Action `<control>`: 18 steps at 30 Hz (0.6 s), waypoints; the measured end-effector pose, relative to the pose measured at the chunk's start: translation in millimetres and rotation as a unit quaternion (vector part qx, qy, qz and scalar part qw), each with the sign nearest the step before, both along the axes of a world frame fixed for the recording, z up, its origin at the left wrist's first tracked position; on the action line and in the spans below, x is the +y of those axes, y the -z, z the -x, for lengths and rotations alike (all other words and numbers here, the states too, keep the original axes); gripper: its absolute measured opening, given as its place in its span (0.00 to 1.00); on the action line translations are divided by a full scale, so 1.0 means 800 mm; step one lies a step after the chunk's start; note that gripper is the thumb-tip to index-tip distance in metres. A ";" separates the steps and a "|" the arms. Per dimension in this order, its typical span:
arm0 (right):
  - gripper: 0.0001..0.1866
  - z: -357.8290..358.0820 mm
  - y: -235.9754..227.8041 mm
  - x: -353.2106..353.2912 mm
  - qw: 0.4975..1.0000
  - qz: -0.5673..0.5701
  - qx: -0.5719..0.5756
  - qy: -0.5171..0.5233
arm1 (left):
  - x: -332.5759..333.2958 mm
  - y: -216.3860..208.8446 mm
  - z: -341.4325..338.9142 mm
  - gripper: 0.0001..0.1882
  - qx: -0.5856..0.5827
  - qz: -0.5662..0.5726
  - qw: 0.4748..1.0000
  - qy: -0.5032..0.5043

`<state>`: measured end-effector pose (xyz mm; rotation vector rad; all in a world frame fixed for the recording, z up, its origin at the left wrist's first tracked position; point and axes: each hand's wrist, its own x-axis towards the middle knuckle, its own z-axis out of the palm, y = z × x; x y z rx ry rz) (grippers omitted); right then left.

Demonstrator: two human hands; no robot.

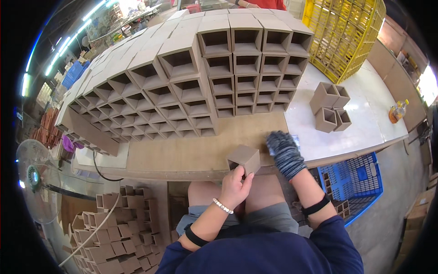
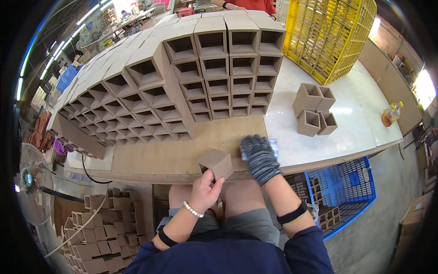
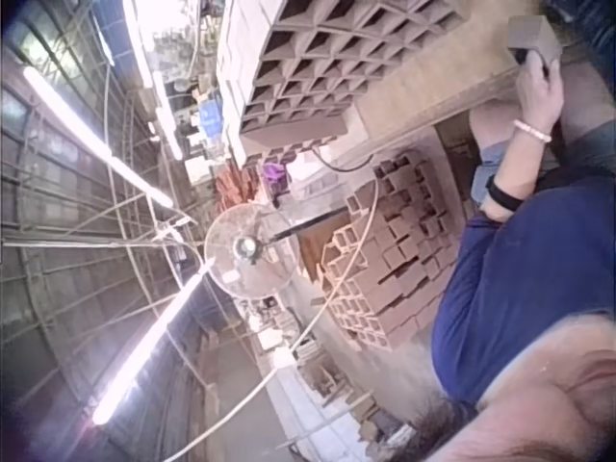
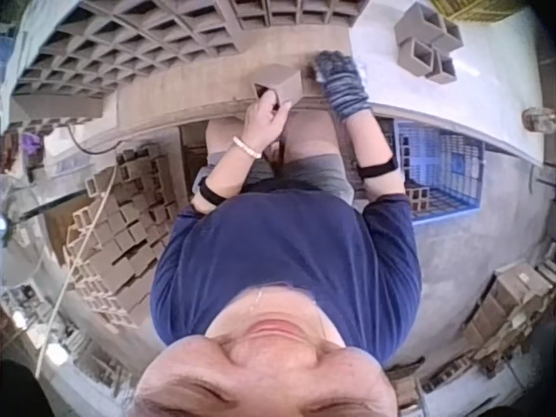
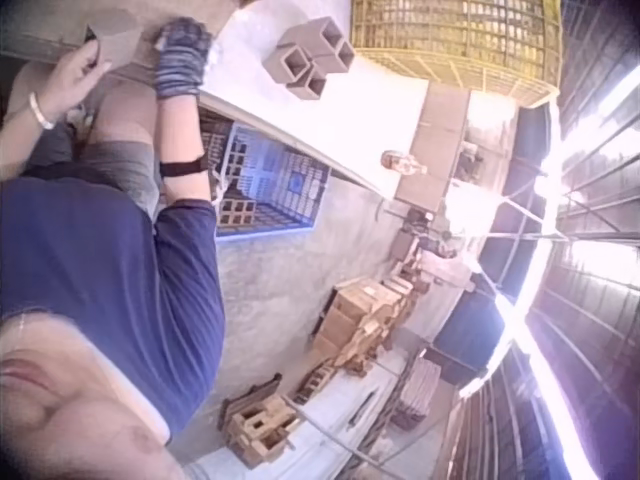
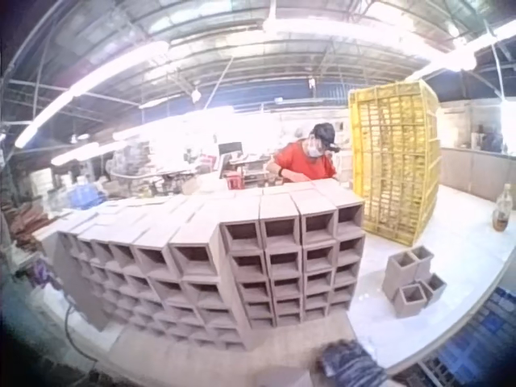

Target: Sanding the edges and surfaces of small square wooden blocks.

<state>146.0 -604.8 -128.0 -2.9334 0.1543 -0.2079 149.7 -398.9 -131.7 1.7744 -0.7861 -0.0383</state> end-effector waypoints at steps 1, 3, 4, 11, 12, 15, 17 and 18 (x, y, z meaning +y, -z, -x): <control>0.16 0.002 -0.003 0.008 0.992 0.014 -0.120 -0.040 | 0.003 0.003 -0.002 0.08 -0.015 -0.017 1.000 -0.003; 0.15 0.018 -0.042 0.048 0.971 -0.012 -0.200 -0.134 | 0.002 0.010 -0.002 0.09 -0.029 -0.031 0.999 -0.003; 0.15 0.023 -0.064 0.081 0.966 -0.058 -0.161 -0.193 | 0.007 0.017 -0.001 0.09 -0.030 -0.012 0.999 -0.019; 0.16 0.027 -0.020 0.037 0.992 -0.036 -0.108 -0.062 | 0.002 -0.001 0.000 0.10 -0.074 -0.055 0.996 -0.005; 0.16 0.027 -0.021 0.045 0.966 -0.076 -0.225 -0.098 | 0.001 0.001 -0.002 0.10 -0.079 -0.055 0.995 -0.005; 0.17 0.036 -0.046 0.086 0.969 -0.065 -0.142 -0.192 | 0.005 0.001 -0.002 0.10 -0.051 -0.048 0.997 -0.006; 0.18 0.025 0.001 0.040 0.990 0.010 -0.098 -0.103 | 0.010 0.000 -0.004 0.07 -0.013 -0.089 0.996 0.010; 0.19 0.023 0.030 0.003 0.992 0.087 -0.083 -0.039 | 0.008 0.000 -0.001 0.07 -0.017 -0.088 0.996 0.010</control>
